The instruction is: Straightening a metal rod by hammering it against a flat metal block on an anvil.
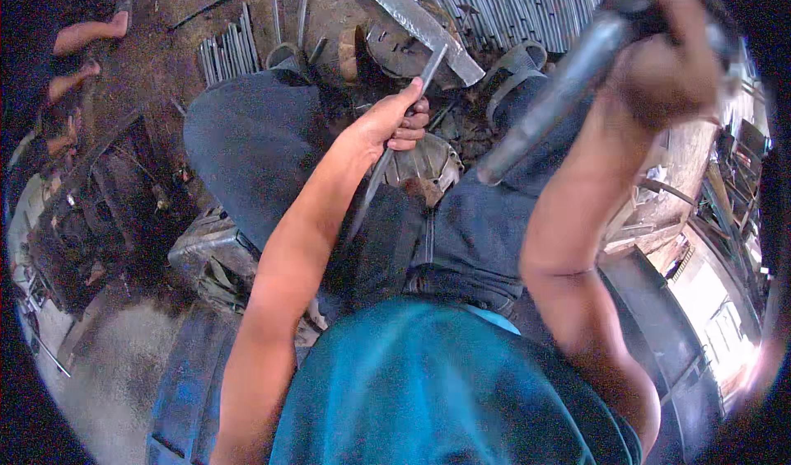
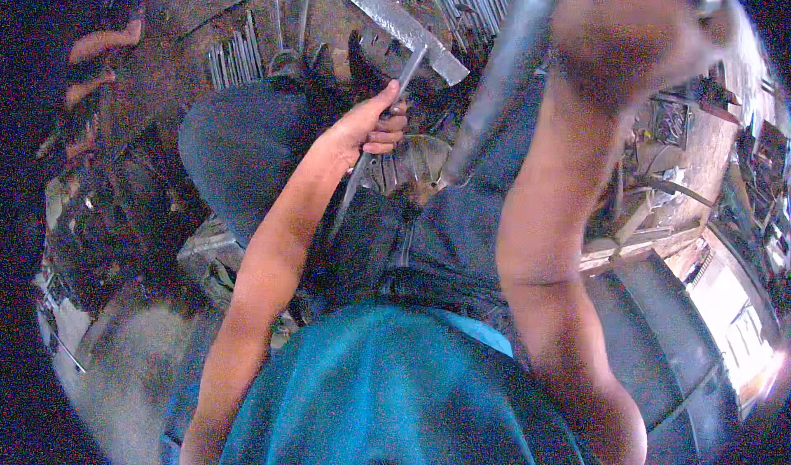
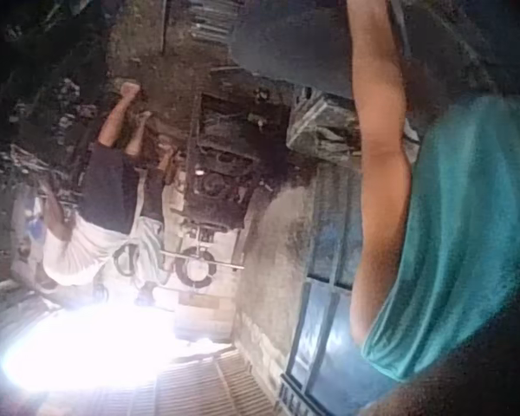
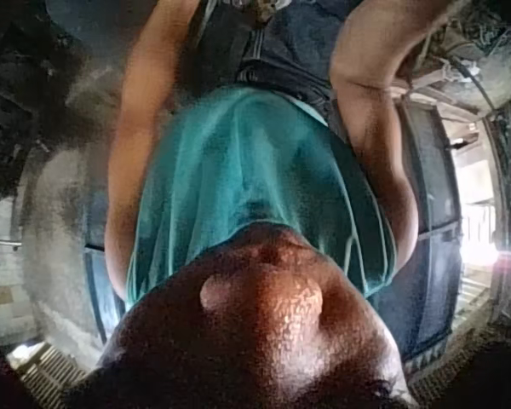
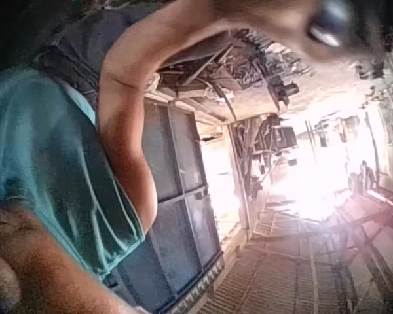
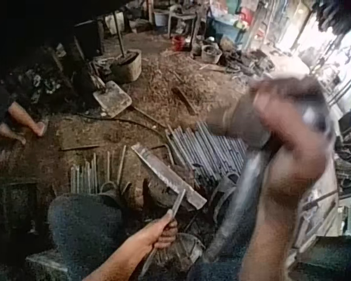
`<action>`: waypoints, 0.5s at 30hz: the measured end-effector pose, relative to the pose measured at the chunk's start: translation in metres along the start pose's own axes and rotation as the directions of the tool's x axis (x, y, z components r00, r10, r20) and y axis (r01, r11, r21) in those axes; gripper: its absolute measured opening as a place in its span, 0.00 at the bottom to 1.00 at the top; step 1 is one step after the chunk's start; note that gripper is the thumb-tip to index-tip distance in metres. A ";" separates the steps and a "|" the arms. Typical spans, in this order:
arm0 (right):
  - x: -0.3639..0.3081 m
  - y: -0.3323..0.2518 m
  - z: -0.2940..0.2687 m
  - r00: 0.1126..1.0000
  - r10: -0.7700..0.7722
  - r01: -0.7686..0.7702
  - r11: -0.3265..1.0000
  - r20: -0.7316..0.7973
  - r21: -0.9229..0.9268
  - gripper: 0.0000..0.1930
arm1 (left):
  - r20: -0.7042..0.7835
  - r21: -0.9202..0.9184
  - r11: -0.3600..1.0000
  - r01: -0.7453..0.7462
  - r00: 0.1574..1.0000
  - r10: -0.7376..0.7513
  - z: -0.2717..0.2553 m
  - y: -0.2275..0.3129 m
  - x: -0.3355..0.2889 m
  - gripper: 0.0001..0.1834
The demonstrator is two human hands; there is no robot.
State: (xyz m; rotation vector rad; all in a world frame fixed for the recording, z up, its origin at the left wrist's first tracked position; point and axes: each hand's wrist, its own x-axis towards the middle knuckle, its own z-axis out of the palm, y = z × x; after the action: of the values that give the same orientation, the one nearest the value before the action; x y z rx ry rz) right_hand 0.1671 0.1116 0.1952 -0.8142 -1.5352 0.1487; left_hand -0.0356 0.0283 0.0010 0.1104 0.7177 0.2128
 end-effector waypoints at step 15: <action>-0.156 0.025 0.007 0.703 0.686 -0.703 0.633 -0.187 -0.323 0.06 | -0.400 0.152 0.985 -0.086 0.906 0.141 0.046 0.008 -0.040 0.23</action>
State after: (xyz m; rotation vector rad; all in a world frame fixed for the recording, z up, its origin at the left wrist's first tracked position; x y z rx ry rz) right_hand 0.1578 0.0442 0.0530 -1.7010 -1.1319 0.4129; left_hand -0.0352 0.0258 0.0624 0.2380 1.1474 0.3054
